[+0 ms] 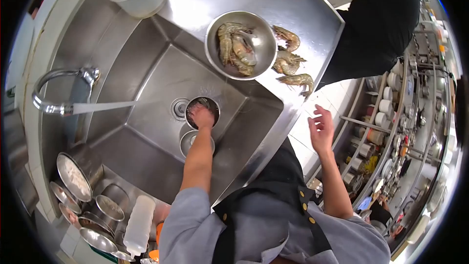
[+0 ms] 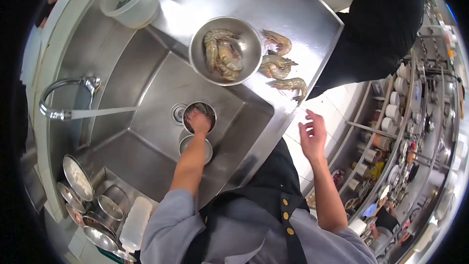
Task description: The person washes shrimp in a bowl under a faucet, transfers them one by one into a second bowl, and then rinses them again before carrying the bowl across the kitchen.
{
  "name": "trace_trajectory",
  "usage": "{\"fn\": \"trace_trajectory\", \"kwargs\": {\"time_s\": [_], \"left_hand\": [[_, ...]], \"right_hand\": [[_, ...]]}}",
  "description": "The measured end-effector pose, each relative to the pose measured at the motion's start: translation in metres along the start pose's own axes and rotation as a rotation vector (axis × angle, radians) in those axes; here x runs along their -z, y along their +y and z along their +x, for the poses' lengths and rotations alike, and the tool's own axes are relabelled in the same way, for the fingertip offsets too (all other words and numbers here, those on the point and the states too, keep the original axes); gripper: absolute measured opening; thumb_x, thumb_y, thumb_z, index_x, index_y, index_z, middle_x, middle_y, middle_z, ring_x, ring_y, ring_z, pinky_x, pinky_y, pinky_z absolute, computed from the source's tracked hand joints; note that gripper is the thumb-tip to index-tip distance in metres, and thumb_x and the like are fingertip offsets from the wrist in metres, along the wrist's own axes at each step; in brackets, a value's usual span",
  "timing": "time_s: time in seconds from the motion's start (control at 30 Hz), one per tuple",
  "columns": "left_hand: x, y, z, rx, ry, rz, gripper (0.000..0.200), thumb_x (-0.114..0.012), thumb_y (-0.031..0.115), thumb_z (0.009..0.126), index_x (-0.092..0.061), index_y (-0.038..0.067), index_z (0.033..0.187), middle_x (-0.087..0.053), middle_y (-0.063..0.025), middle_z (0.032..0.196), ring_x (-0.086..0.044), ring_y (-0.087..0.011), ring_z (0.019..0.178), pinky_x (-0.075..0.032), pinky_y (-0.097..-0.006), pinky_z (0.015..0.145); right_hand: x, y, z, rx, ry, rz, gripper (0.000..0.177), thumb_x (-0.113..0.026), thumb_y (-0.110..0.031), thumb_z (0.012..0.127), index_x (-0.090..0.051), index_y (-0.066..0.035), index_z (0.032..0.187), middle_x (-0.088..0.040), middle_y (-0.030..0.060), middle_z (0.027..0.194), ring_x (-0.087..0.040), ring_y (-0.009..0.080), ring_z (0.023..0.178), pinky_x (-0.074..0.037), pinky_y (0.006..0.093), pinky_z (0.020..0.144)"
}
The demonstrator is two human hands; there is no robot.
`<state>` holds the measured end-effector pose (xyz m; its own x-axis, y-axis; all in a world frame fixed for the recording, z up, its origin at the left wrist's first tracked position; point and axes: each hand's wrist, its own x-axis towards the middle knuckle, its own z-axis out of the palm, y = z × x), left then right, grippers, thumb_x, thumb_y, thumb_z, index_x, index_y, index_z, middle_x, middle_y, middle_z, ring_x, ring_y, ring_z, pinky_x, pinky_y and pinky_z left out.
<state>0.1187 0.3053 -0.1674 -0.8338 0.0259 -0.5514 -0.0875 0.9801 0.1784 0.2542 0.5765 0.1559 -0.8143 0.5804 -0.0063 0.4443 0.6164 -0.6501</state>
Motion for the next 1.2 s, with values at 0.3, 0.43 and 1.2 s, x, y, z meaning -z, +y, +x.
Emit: {"fn": "trace_trajectory", "kwargs": {"time_s": [0.3, 0.43, 1.2], "left_hand": [[0.011, -0.004, 0.007, -0.121, 0.014, 0.042, 0.058, -0.072, 0.024, 0.07, -0.045, -0.001, 0.115, -0.048, -0.0171, 0.118, -0.042, -0.0331, 0.116, -0.037, -0.0444, 0.097], [0.007, -0.013, 0.012, -0.207, -0.005, 0.106, 0.055, -0.072, 0.024, 0.071, -0.047, 0.0, 0.114, -0.048, -0.0162, 0.117, -0.044, -0.0323, 0.114, -0.04, -0.0456, 0.094], [0.148, -0.054, -0.026, -0.175, -0.753, -1.504, 0.046, -0.067, 0.003, 0.074, -0.05, -0.001, 0.116, -0.064, -0.0107, 0.096, -0.061, -0.018, 0.084, -0.049, -0.0289, 0.075]], "right_hand": [[-0.092, -0.02, -0.02, 0.288, -0.087, 0.088, 0.037, -0.065, 0.002, 0.07, -0.057, -0.003, 0.106, -0.052, 0.0147, 0.103, -0.052, 0.0299, 0.095, -0.045, 0.0373, 0.079], [-0.104, -0.022, -0.019, 0.392, -0.045, -0.005, 0.036, -0.065, 0.0, 0.069, -0.057, -0.004, 0.103, -0.052, 0.0135, 0.103, -0.052, 0.0295, 0.093, -0.042, 0.0395, 0.08], [-0.116, -0.075, -0.023, 0.389, -0.258, 0.29, 0.034, -0.062, 0.003, 0.071, -0.056, -0.002, 0.104, -0.054, 0.0155, 0.105, -0.053, 0.0333, 0.1, -0.045, 0.0393, 0.085]]}}
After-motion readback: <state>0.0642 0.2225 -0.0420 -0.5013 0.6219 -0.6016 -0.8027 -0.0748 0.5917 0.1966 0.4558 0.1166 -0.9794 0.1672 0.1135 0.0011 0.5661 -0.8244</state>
